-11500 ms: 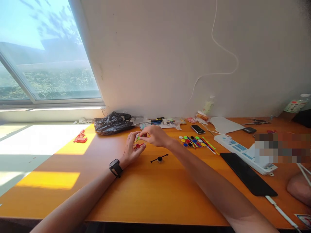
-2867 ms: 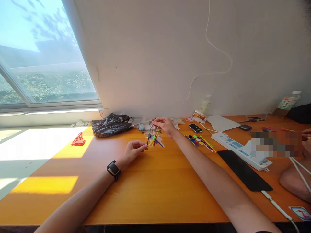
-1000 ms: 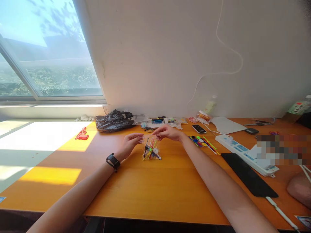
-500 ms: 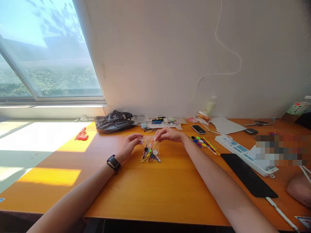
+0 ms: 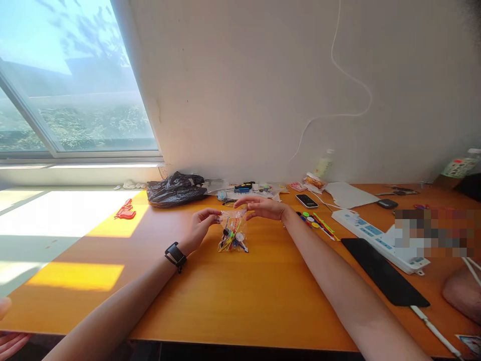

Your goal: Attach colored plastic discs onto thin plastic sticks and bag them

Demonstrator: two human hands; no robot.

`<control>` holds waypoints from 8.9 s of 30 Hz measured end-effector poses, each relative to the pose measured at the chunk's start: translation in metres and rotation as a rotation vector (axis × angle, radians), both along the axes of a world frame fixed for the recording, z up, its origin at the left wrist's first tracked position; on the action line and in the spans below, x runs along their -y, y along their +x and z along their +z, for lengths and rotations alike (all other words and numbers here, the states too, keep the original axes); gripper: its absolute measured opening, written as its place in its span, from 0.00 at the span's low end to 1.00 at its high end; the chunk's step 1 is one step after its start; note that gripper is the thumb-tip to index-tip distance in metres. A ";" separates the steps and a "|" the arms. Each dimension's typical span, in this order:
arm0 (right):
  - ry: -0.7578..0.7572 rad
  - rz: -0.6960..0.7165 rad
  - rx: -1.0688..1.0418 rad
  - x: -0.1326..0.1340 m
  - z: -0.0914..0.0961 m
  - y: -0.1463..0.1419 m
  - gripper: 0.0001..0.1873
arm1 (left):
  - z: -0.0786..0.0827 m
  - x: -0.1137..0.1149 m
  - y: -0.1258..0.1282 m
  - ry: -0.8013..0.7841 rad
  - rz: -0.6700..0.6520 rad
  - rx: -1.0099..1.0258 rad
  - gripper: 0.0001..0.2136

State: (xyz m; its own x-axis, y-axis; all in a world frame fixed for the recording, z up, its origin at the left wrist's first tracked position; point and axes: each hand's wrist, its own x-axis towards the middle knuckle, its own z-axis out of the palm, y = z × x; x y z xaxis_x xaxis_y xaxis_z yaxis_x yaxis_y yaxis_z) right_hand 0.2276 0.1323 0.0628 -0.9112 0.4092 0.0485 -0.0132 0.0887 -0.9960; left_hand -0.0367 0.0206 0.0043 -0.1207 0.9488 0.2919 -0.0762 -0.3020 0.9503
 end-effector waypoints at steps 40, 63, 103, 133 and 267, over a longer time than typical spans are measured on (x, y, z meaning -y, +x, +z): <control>0.349 -0.112 0.291 -0.001 -0.003 -0.022 0.20 | 0.022 0.020 0.009 -0.126 -0.333 -0.155 0.21; 0.392 -0.121 0.248 0.013 -0.015 -0.042 0.25 | 0.001 0.006 0.011 0.012 -0.079 -0.227 0.31; 0.085 -0.001 0.320 -0.011 -0.019 0.004 0.20 | 0.008 0.009 0.012 -0.170 -0.235 -0.251 0.28; 0.972 -0.717 0.514 0.028 0.045 0.109 0.16 | -0.029 -0.015 0.002 0.338 0.223 -0.879 0.21; 0.671 -0.886 0.102 0.096 -0.040 0.080 0.16 | 0.115 -0.018 0.047 -0.066 -0.888 -0.553 0.25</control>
State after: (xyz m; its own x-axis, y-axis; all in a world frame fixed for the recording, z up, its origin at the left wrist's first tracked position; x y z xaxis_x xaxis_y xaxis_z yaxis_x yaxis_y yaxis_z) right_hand 0.3072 0.0361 0.0232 -0.3225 0.8353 0.4453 0.4002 0.5467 -0.7355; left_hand 0.0099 0.0387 0.1191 0.7613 0.6472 0.0385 0.2048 -0.2964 0.9329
